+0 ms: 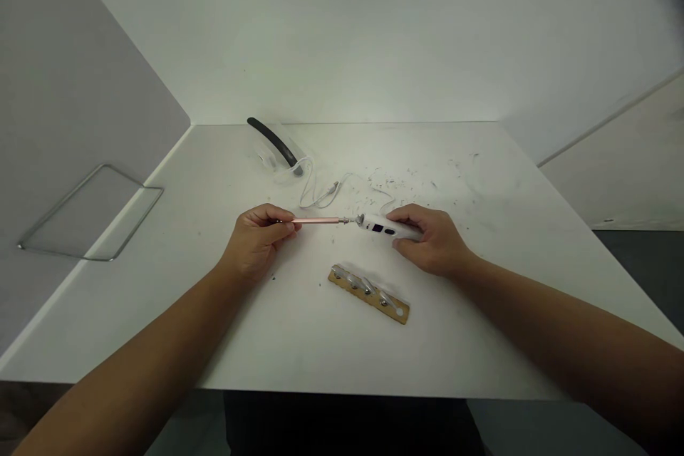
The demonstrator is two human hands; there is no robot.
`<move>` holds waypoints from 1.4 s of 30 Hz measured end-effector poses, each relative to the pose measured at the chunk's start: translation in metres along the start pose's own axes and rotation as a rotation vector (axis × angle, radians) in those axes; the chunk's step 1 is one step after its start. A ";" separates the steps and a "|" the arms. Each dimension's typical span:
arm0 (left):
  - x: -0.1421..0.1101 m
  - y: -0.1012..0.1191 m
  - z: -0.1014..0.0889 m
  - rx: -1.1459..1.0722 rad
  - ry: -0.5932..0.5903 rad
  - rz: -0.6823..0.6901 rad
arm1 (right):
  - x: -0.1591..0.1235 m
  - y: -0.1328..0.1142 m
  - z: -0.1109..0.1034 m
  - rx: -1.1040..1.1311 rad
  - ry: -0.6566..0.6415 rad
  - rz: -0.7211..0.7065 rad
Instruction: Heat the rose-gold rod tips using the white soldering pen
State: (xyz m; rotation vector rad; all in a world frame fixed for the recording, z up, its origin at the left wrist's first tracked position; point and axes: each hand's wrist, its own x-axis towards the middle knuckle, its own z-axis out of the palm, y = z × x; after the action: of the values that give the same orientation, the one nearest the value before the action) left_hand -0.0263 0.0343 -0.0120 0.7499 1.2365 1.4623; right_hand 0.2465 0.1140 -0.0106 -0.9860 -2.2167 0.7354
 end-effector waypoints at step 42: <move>-0.005 0.007 0.006 -0.173 -0.141 -0.111 | 0.002 -0.039 0.001 -0.135 0.208 0.128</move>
State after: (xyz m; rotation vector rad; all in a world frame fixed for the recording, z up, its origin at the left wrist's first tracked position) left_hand -0.0213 0.0317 -0.0026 0.6451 1.0147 1.3814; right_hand 0.2269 0.0932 0.0160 -1.2229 -2.0573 0.5166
